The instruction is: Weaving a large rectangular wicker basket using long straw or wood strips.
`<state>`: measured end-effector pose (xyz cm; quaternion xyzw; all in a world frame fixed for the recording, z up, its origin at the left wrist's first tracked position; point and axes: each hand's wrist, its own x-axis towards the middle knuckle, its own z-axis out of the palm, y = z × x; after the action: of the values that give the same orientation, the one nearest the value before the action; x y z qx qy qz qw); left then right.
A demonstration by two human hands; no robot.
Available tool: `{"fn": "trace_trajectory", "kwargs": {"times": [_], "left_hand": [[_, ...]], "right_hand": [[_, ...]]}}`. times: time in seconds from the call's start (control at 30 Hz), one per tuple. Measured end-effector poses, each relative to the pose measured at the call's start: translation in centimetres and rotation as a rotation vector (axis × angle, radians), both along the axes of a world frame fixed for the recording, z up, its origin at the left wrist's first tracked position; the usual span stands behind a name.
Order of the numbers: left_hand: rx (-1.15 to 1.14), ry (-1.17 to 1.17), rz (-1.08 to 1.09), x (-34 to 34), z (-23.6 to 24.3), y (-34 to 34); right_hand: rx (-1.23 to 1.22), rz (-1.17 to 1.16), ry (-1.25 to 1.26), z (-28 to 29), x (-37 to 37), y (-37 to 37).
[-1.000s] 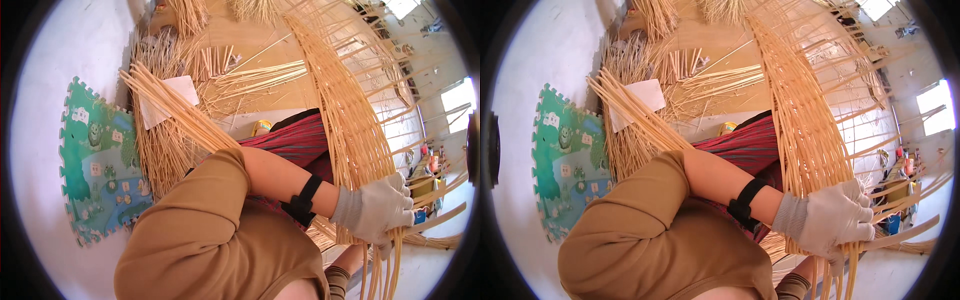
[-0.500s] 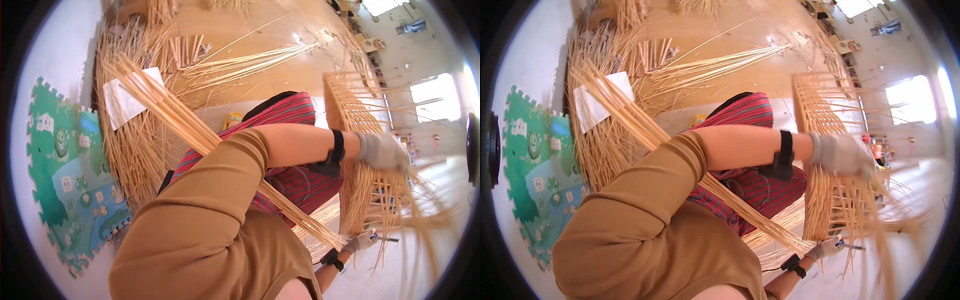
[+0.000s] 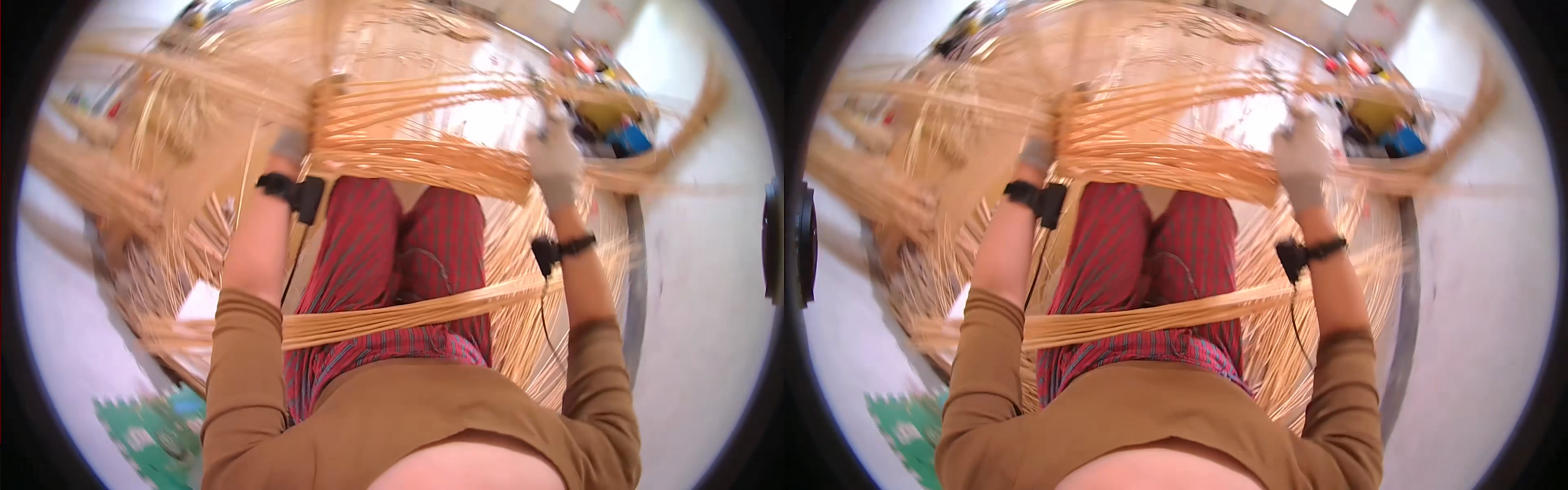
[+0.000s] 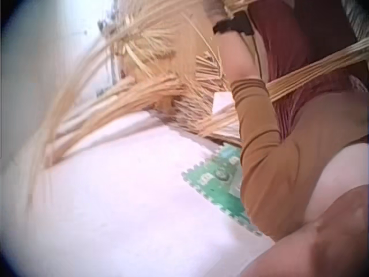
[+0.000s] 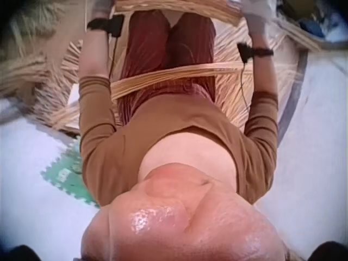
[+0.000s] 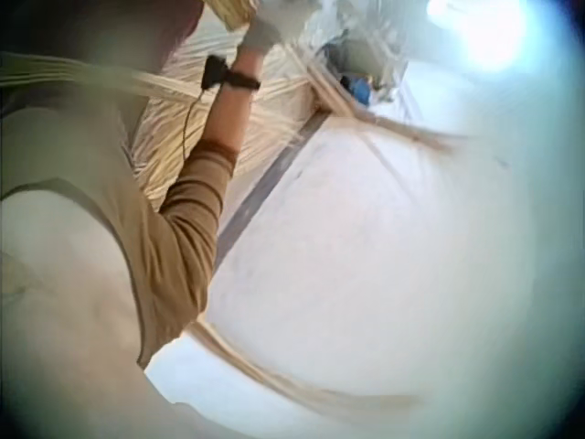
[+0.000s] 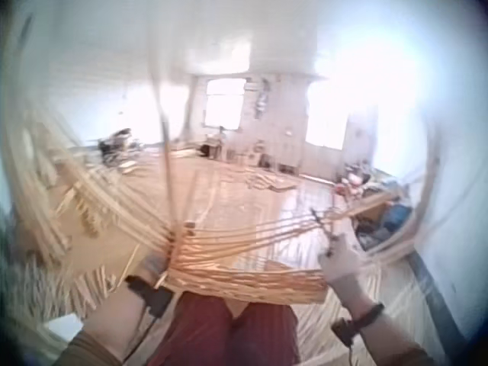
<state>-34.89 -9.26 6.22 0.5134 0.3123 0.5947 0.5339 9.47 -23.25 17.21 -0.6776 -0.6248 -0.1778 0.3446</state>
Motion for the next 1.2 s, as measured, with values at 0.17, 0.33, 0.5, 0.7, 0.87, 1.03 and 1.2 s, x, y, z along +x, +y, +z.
{"fn": "trace_trajectory", "kwargs": {"times": [0.17, 0.33, 0.5, 0.7, 0.87, 1.03, 1.2], "left_hand": [[-0.092, -0.182, -0.064, -1.5, -1.6, 3.3], [-0.106, -0.283, -0.068, -2.2, -3.4, 3.6], [-0.106, -0.360, -0.067, -1.7, -4.8, 4.0], [-0.148, -0.360, -0.024, -1.5, -7.6, 4.4], [-0.046, -0.448, -0.022, -2.3, -8.9, 6.2], [-0.119, -0.376, -0.106, -3.8, -8.6, 6.7], [-0.130, -0.256, -0.187, -4.5, -5.0, 5.1]], "right_hand": [[-0.080, 0.102, 0.152, -2.3, -1.5, 3.6], [-0.072, 0.036, 0.128, -3.1, -1.1, 5.0], [-0.078, -0.071, 0.125, -4.1, -0.1, 5.4], [-0.028, -0.173, 0.164, -7.0, -0.2, 5.1], [-0.013, -0.108, 0.165, -6.2, -0.4, 4.5], [-0.021, 0.064, 0.196, -4.1, 0.4, 3.9], [-0.175, 0.201, 0.221, -4.0, 0.8, 3.6]]}}
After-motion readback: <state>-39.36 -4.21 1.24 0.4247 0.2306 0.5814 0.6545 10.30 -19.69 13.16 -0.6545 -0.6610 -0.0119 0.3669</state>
